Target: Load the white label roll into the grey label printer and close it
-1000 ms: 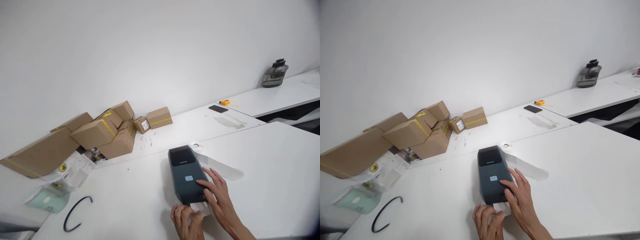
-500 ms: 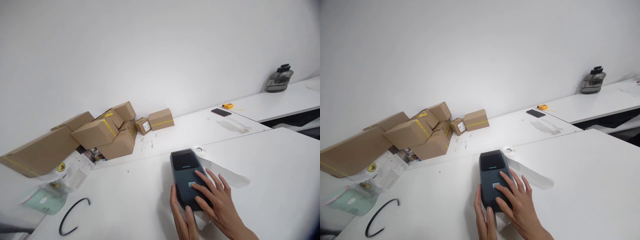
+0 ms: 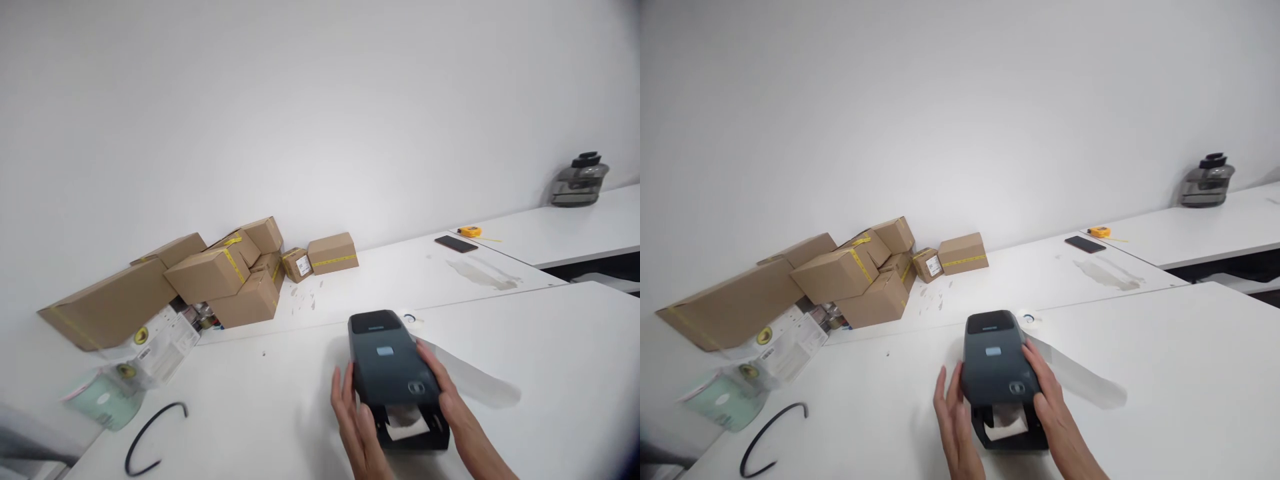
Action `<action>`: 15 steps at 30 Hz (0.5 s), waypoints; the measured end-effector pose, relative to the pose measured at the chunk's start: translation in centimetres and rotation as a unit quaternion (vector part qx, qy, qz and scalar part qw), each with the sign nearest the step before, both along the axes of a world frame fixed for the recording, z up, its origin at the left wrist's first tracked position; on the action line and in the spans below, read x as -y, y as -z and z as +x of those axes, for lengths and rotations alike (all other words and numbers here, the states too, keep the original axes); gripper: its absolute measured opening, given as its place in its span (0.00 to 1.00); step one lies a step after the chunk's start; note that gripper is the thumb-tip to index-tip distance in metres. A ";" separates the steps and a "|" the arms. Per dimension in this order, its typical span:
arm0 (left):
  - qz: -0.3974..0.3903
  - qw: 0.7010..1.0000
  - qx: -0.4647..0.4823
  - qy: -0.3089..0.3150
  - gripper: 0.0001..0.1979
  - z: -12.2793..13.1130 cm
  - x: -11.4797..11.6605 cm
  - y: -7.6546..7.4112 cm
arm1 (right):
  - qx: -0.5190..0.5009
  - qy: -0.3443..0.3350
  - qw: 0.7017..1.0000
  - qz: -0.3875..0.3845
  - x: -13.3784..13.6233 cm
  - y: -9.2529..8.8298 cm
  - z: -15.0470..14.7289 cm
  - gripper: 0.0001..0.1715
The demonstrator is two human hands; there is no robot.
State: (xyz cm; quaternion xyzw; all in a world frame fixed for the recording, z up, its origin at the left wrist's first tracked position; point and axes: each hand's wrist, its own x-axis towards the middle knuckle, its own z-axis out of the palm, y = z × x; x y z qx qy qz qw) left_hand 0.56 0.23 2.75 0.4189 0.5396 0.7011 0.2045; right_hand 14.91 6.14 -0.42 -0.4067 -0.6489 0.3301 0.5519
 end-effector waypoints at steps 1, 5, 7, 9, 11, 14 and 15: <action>0.010 0.999 0.029 0.008 0.26 -0.6 -0.8 -1.2 | 0.021 0.005 0.999 0.029 -0.7 -1.6 -0.3 0.34; -0.003 0.996 0.086 -0.001 0.23 -3.2 -5.5 -4.4 | 0.108 0.054 0.970 0.212 -4.9 -8.0 -1.8 0.31; -0.087 0.996 0.018 0.018 0.21 -4.0 -7.8 -4.3 | 0.116 0.080 0.956 0.257 -7.5 -10.3 -2.7 0.29; -0.176 0.979 -0.086 0.056 0.24 -4.4 -9.5 -3.4 | 0.117 0.099 0.958 0.241 -10.0 -12.1 -3.5 0.27; -0.248 0.953 -0.150 0.087 0.31 -4.3 -10.5 -2.1 | 0.115 0.118 0.966 0.198 -11.9 -13.3 -4.1 0.29; -0.307 0.930 -0.174 0.100 0.36 -4.0 -10.8 -0.5 | 0.092 0.164 0.958 0.216 -12.9 -13.8 -4.3 0.32; -0.310 0.928 -0.178 0.099 0.36 -3.9 -10.8 -0.2 | 0.080 0.177 0.949 0.248 -12.7 -13.5 -4.3 0.30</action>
